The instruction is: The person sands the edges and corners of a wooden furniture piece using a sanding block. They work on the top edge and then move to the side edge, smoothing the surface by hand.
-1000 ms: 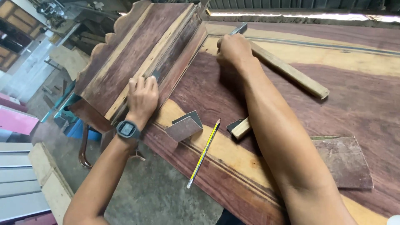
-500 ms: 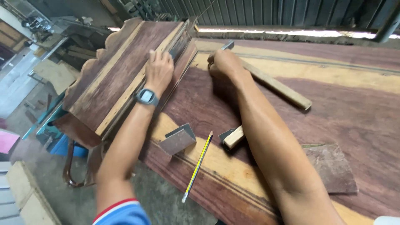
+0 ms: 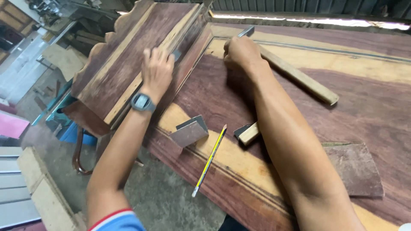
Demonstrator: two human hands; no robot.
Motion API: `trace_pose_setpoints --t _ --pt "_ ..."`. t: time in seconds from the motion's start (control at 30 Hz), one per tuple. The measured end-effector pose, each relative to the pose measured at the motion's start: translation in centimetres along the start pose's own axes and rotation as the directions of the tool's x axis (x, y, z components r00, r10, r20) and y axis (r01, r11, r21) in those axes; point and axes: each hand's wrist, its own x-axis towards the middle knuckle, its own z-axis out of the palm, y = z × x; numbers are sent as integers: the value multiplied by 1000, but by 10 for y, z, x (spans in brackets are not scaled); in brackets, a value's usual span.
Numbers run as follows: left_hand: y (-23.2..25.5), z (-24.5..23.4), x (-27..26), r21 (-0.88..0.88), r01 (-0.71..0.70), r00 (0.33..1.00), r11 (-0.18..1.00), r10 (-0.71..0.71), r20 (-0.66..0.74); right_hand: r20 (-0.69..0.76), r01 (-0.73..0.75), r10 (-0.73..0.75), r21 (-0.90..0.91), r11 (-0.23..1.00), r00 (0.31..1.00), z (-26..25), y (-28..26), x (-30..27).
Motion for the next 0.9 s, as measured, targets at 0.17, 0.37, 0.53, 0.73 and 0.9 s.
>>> trace_pose_setpoints --t 0.17,0.37,0.53,0.73,0.9 --pt "20 38 73 -139 29 994 990 -43 -104 51 -54 46 171 984 998 -18 -5 -9" --pt "19 30 46 -96 5 993 995 -16 -117 71 -45 33 185 982 997 -19 -9 -12" --pt "6 -11 -14 -119 -1 984 993 -20 -175 61 -59 54 93 994 997 -4 -7 -8" --pt "14 14 12 -76 3 968 997 -21 -250 61 -25 21 79 997 998 -5 -5 -6" --pt "39 85 91 -62 -15 983 998 4 -181 75 -24 13 151 988 997 -16 -6 -11"
